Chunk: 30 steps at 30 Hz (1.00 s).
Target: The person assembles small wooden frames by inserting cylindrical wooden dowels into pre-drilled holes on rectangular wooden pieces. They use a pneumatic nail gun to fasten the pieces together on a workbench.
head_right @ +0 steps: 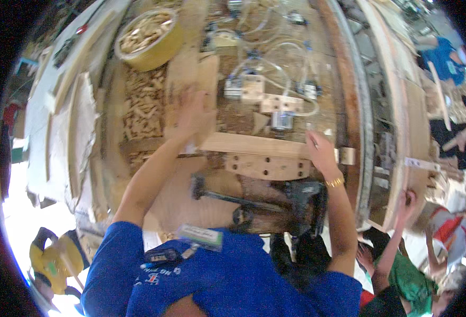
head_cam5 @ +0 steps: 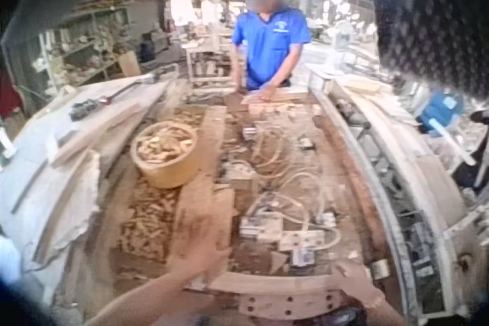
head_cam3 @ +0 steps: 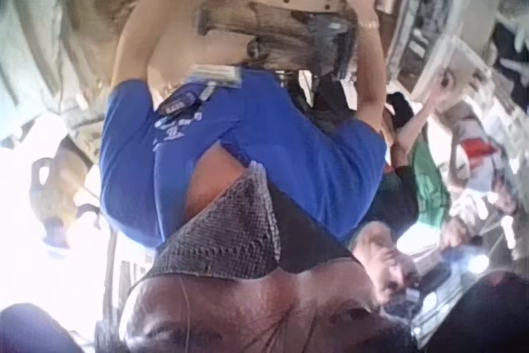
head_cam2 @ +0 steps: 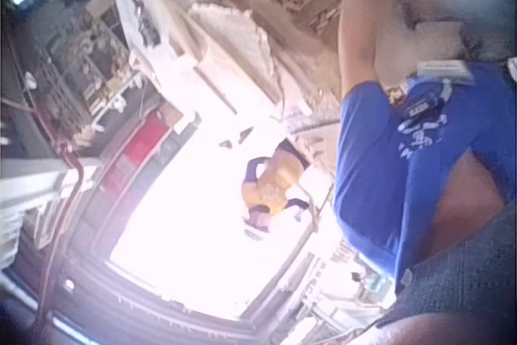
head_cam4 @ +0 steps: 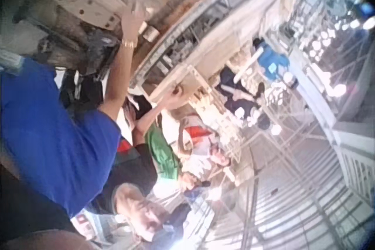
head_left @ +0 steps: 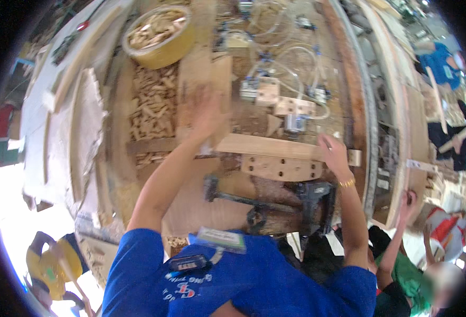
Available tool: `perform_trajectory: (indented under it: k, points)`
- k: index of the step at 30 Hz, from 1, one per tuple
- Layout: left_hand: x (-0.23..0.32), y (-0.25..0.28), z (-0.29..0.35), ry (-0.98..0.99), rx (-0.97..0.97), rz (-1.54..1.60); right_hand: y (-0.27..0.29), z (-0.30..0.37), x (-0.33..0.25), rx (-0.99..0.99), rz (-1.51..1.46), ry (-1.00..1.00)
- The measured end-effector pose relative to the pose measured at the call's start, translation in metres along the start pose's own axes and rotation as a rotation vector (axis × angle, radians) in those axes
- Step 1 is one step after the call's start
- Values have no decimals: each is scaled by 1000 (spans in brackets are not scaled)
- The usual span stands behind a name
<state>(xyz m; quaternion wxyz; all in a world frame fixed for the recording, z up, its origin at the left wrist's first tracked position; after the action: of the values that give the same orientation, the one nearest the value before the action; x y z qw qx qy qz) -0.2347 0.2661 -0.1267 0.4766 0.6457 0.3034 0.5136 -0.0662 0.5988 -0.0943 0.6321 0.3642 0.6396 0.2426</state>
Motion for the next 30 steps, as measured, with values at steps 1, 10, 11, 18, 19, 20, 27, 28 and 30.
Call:
perform_trajectory:
  k: [1,10,11,18,19,20,27,28,30]
  points:
    - [-6,2,2,-16,35,-20,9,-20,2,79,3,-5]
    - [4,3,-8,-80,92,-4,16,-211,70,113,455,-64]
    - [5,2,-8,-75,100,-3,14,-217,79,81,510,-52]
    - [-6,-5,-3,-18,71,-57,13,-200,98,-47,63,-187]
    - [-6,-6,-1,-22,72,-52,8,-200,94,-92,30,-203]
    - [-7,-4,-4,-35,87,-46,5,-202,94,-121,-2,-213]
    - [-4,-2,-4,-82,128,-21,0,-178,83,39,57,-71]
    - [-3,-2,-5,-94,139,-9,4,-177,85,30,48,-83]
    - [-3,-1,-7,-111,157,7,8,-176,82,6,22,-106]
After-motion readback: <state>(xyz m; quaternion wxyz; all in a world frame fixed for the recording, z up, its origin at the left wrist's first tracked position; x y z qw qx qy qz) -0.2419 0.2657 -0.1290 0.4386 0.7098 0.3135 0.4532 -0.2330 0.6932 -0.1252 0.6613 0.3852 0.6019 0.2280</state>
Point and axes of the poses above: each hand's wrist, its own z-axis away from the middle knuckle, its own y-axis out of the back of the hand, x = y × z, the point moved 7 cm from there along -z, towards the middle knuckle, and after that the axes turned 1 degree about x, right-handed, at the moved point
